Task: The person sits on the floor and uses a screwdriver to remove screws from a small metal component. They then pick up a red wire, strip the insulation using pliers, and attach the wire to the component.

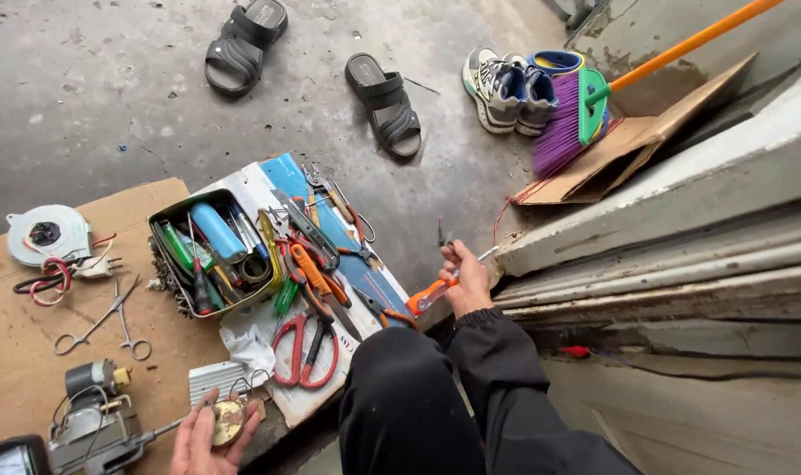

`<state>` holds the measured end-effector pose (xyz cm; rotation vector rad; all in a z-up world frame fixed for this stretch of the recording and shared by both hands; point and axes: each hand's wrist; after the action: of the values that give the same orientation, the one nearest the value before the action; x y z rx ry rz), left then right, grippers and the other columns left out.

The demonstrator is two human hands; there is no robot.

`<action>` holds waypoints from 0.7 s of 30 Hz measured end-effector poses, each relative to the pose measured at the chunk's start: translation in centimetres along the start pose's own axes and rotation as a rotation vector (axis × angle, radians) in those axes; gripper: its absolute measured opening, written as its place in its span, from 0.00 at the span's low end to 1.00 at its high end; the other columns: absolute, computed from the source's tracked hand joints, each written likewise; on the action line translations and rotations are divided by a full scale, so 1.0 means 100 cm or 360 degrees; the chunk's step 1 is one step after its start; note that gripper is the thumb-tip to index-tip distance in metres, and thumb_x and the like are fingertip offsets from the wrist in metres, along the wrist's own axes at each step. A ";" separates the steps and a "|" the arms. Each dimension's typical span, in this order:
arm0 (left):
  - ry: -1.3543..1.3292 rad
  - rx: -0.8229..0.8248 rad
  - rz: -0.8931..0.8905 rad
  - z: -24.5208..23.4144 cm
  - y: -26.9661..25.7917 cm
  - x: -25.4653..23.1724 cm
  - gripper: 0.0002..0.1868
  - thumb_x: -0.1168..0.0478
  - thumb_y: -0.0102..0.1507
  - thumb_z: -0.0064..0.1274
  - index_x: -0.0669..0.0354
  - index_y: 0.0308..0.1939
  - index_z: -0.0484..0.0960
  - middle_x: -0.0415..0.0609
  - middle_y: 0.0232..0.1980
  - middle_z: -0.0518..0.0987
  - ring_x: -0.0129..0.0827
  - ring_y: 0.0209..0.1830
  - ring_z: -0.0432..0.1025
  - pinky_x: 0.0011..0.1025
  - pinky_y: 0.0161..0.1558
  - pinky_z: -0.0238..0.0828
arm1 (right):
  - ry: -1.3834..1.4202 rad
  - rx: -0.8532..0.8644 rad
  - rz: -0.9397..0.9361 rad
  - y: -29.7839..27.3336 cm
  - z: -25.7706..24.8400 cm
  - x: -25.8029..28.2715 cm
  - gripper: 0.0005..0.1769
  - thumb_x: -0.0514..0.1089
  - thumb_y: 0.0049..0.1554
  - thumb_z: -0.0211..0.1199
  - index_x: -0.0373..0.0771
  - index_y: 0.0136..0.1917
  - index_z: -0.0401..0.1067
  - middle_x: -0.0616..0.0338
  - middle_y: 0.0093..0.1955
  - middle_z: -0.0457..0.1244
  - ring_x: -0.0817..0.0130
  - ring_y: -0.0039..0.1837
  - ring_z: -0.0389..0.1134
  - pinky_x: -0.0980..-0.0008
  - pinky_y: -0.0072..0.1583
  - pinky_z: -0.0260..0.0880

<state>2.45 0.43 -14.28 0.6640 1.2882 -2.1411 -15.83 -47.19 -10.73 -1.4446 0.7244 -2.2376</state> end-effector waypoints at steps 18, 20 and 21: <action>-0.1072 0.0784 0.0269 -0.028 0.027 0.002 0.28 0.69 0.80 0.48 0.69 0.85 0.65 0.80 0.77 0.72 0.72 0.74 0.73 0.67 0.69 0.75 | -0.2337 0.0411 -0.0896 -0.035 0.044 -0.022 0.41 0.56 0.58 0.67 0.34 0.78 0.68 0.52 0.53 0.71 0.57 0.54 0.74 0.60 0.58 0.73; -0.0530 0.0284 0.0124 0.040 -0.024 -0.055 0.30 0.65 0.77 0.35 0.61 0.86 0.59 0.68 0.80 0.66 0.58 0.78 0.66 0.59 0.76 0.66 | -0.2365 0.0545 -0.0946 -0.042 0.044 -0.022 0.43 0.55 0.59 0.67 0.36 0.82 0.63 0.47 0.65 0.66 0.52 0.64 0.70 0.58 0.66 0.70; -0.0023 -0.0184 -0.0098 0.074 -0.050 -0.084 0.33 0.64 0.75 0.22 0.57 0.86 0.52 0.61 0.82 0.59 0.50 0.83 0.56 0.57 0.83 0.55 | -0.2399 0.0674 -0.0990 -0.045 0.044 -0.022 0.47 0.53 0.59 0.67 0.37 0.85 0.57 0.42 0.76 0.61 0.48 0.74 0.65 0.55 0.73 0.66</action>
<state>4.22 -2.62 -2.52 0.5670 1.4298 -2.0974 -11.13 -43.29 -8.09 -2.5749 -0.6970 -0.8144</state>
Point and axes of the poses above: each hand's wrist, its own y-axis towards the middle knuckle, its own z-axis out of the palm, x = y × z
